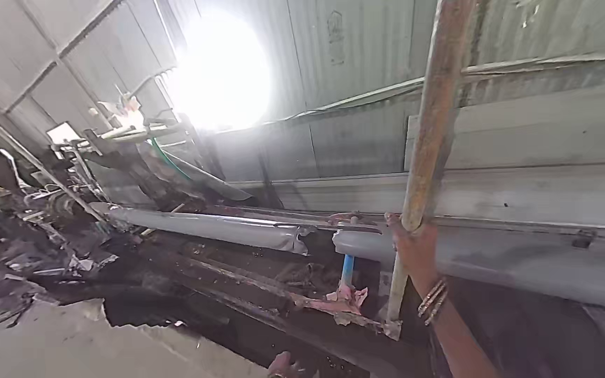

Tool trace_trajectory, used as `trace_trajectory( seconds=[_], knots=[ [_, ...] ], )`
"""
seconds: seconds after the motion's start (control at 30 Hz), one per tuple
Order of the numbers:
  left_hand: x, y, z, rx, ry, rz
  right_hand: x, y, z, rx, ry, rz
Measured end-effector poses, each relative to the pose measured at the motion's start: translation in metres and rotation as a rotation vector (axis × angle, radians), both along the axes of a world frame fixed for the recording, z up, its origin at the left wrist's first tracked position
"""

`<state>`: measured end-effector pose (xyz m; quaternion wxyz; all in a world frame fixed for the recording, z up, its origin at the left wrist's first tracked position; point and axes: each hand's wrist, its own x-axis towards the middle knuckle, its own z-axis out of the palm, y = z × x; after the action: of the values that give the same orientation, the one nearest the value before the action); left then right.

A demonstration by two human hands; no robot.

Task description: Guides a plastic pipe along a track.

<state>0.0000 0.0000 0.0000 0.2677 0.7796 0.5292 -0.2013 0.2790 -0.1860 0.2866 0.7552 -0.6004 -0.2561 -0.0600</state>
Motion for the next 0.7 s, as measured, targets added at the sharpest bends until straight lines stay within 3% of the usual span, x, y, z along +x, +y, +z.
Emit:
trace_trajectory(
  seconds=[0.13, 0.23, 0.43, 0.53, 0.6, 0.7],
  knots=[
    [-0.008, 0.005, -0.016, -0.012, -0.27, 0.144, 0.001, -0.001, -0.001, -0.032, -0.018, 0.006],
    [-0.011, 0.012, -0.019, -0.021, -0.339, 0.131, 0.001, -0.001, -0.001, -0.054, -0.043, -0.016],
    [0.006, 0.001, 0.0, 0.023, -0.071, -0.052, 0.001, 0.001, -0.002, -0.097, -0.1, -0.098],
    [0.014, -0.008, 0.017, 0.013, -0.038, -0.062, 0.0, 0.0, -0.001, -0.093, -0.095, -0.089],
    [0.016, -0.012, 0.018, 0.047, -0.027, -0.029, 0.001, 0.002, -0.002, -0.085, -0.09, -0.091],
    [0.016, -0.008, -0.012, 0.184, 0.01, 0.071, 0.002, 0.002, -0.003, -0.079, -0.091, -0.086]
  ],
)
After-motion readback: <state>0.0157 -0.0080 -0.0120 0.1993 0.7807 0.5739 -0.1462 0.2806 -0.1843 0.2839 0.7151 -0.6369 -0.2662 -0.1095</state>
